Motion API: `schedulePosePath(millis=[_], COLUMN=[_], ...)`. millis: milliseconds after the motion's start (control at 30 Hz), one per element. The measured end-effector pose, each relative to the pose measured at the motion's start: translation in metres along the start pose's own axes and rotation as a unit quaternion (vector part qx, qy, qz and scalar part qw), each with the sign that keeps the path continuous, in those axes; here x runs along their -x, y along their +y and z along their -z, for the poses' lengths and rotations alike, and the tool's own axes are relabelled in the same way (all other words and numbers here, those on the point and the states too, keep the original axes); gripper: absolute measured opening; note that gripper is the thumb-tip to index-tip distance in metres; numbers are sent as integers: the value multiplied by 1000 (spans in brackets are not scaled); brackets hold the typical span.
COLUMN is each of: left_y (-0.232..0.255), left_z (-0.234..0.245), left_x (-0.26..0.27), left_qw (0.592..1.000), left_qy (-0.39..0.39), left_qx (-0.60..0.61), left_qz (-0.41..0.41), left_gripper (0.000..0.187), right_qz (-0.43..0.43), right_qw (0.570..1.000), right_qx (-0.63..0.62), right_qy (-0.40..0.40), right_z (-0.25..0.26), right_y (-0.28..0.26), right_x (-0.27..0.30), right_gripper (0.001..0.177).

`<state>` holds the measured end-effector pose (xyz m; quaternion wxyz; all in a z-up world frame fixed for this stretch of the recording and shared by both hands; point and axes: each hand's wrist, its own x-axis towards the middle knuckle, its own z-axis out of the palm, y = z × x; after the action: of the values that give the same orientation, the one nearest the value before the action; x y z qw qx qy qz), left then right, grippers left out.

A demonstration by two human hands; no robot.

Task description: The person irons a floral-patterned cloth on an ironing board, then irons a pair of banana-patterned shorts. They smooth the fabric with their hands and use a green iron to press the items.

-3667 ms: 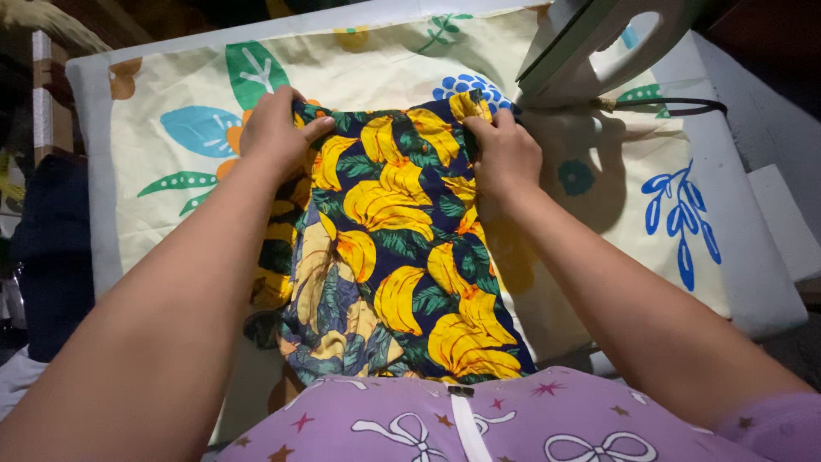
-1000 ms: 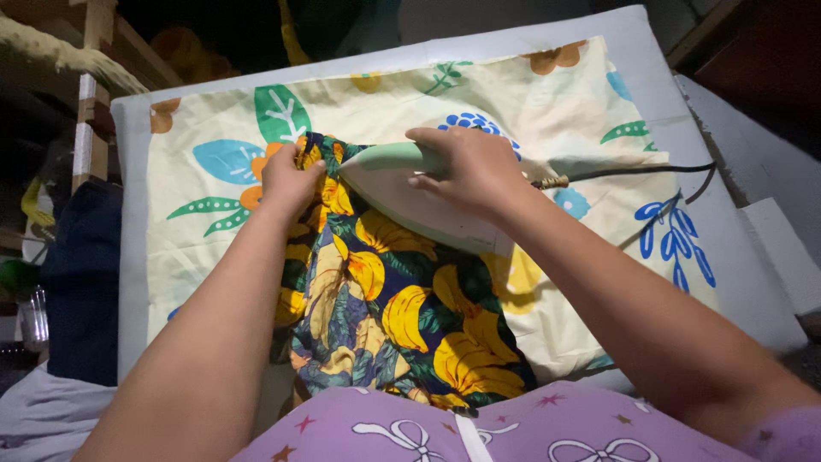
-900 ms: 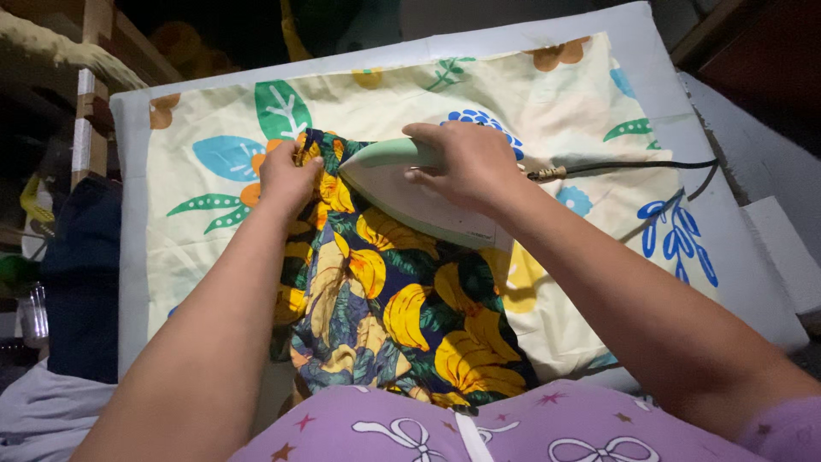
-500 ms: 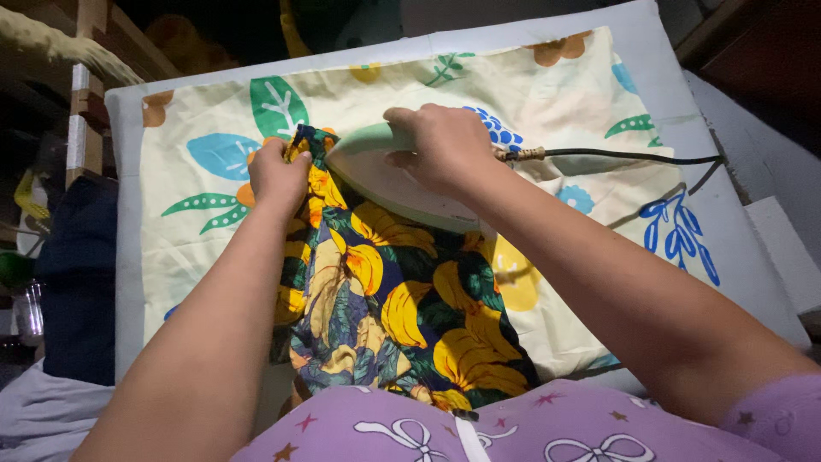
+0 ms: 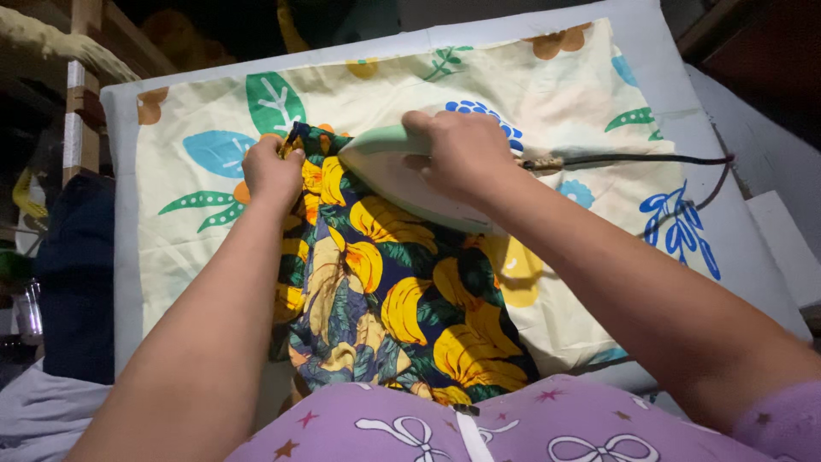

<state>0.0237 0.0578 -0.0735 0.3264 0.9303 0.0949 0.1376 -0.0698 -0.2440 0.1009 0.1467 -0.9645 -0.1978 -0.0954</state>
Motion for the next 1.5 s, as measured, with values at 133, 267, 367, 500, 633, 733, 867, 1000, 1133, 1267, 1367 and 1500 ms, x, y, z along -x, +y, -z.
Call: schedulePosePath(millis=[133,267,367,500,633,733,867,1000,1133,1267,1367,1500], left_y=[-7,-6,1,14,22,24,24,21,16,14,15,23], left_z=[-5,-6,-3,3,5,4,0,-4,-10,-12,-10,-2], left_x=[-4,-3,0,4,8,8,6,4,3,2,4,12], left_qw=[1000,1000,1000,999,998,998,996,998,998,998,999,999], left_qy=[9,8,-3,-38,-52,-44,-58,-36,-30,-20,-5,-3], left_qx=[-12,-9,-2,-11,0,7,-2,-11,-20,-13,-3,-21], left_qz=[-20,-26,15,27,38,36,70,50,54,50,43,31], left_gripper=[34,32,36,42,50,51,46,43,42,40,40,36], right_qz=[-41,-45,-47,-74,-73,-47,-40,-22,-25,-22,1,-16], right_qw=[998,998,999,995,994,997,998,999,997,995,997,996], right_qx=[33,44,24,46,43,35,26,40,60,69,71,75], right_qy=[-25,-11,-10,-53,-70,-56,-47,-25,-47,-64,-37,-50], right_z=[7,15,21,22,21,15,1,-11,-19,-20,-20,-12], right_y=[15,31,39,40,39,35,24,14,12,18,25,36], right_x=[12,25,32,31,21,12,-2,-16,-28,-30,-24,-13], right_gripper=[36,49,49,49,50,50,50,39,36,37,34,34])
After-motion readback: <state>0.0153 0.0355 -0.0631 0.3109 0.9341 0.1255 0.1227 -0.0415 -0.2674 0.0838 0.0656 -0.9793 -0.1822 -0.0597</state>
